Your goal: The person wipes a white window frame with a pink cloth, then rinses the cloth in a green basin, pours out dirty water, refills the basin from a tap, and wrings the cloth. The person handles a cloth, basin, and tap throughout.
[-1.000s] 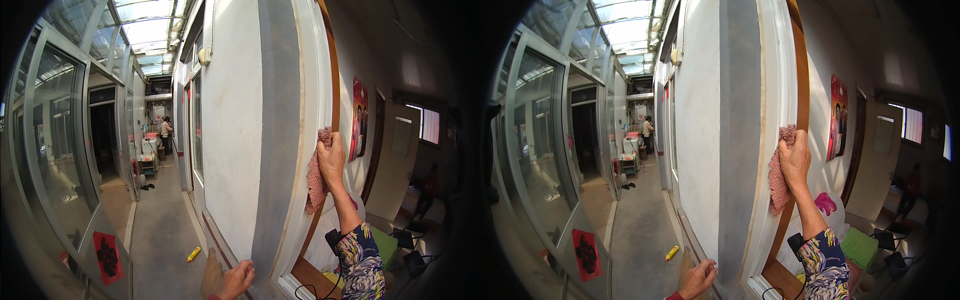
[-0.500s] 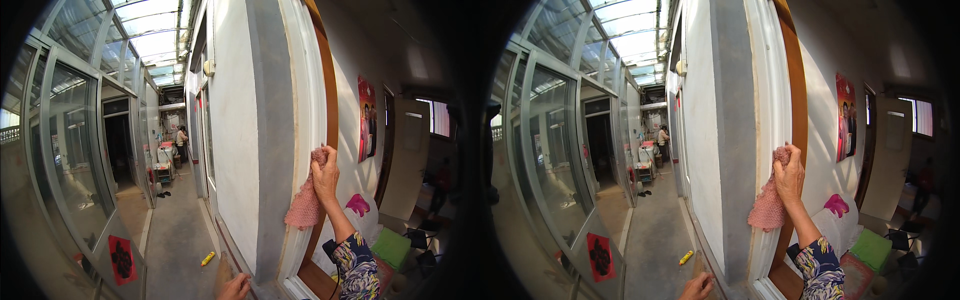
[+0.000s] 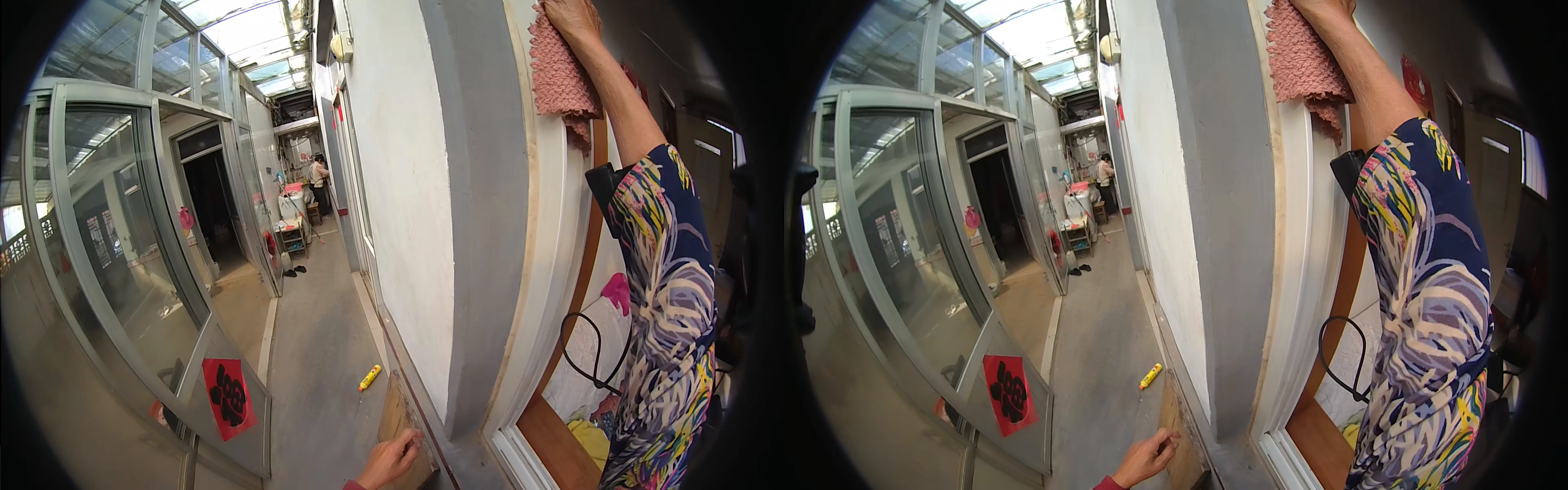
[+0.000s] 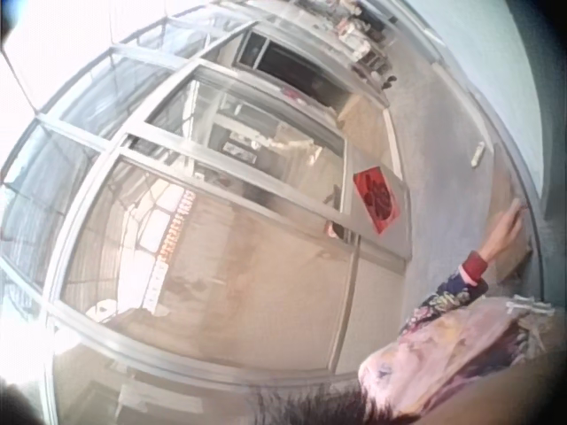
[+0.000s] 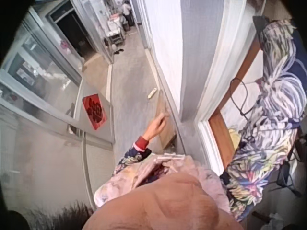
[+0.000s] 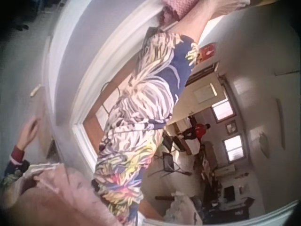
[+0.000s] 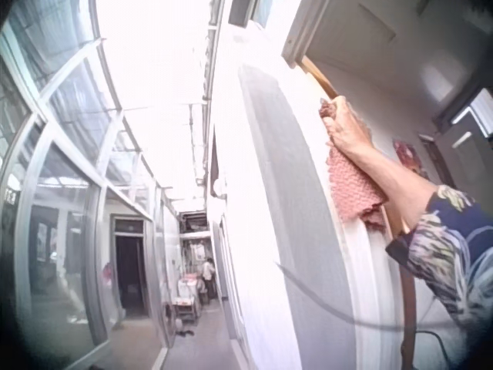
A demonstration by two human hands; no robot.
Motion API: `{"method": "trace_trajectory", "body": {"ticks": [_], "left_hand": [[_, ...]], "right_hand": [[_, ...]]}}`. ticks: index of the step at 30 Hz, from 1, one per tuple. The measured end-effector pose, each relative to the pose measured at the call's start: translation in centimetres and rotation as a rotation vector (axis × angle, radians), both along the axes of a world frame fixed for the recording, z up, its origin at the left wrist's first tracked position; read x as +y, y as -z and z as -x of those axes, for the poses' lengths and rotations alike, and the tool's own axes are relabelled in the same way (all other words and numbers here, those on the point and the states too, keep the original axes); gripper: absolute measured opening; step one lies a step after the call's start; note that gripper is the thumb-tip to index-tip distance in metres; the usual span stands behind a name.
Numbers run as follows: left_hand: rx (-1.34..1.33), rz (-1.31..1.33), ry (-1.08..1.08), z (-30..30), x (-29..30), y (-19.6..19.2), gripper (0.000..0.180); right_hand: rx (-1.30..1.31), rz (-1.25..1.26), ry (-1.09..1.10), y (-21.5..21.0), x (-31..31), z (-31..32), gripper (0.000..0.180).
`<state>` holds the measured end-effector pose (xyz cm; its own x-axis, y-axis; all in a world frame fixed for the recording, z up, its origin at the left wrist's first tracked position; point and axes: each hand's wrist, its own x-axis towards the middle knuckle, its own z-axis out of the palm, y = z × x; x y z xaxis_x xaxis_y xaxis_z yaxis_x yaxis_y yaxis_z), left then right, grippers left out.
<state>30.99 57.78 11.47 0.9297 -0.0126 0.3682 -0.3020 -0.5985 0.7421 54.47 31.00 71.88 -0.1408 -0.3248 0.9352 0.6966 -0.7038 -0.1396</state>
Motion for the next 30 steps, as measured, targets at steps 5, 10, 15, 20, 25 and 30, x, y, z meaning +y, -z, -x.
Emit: {"method": "trace_trajectory", "body": {"ticks": [5, 10, 15, 20, 25, 30], "left_hand": [[0.227, -0.093, 0.075, -0.2, -0.4, 2.0, 0.026], [0.238, -0.161, 0.121, -0.6, -1.3, 2.7, 0.024], [0.267, -0.226, 0.191, 0.6, -2.5, 3.5, 0.023], [0.292, -0.205, 0.213, 3.4, -2.8, 3.9, 0.019], [0.367, -0.158, 0.25, 5.4, -3.7, 3.9, 0.014], [0.338, -0.204, 0.33, 6.4, -4.8, 3.9, 0.012]], "right_hand": [[-0.054, 0.051, 0.047, 8.8, 0.1, 1.3, 0.031], [0.018, 0.119, 0.093, 22.7, -0.5, 1.6, 0.037], [0.202, 0.065, -0.009, 39.9, -0.2, 3.8, 0.043], [0.447, 0.072, -0.007, 57.4, -0.4, 6.8, 0.045], [0.97, 0.082, 0.001, 69.5, -0.8, 10.8, 0.029], [1.255, 0.001, 0.022, 73.9, -1.0, 11.6, 0.019]]}}
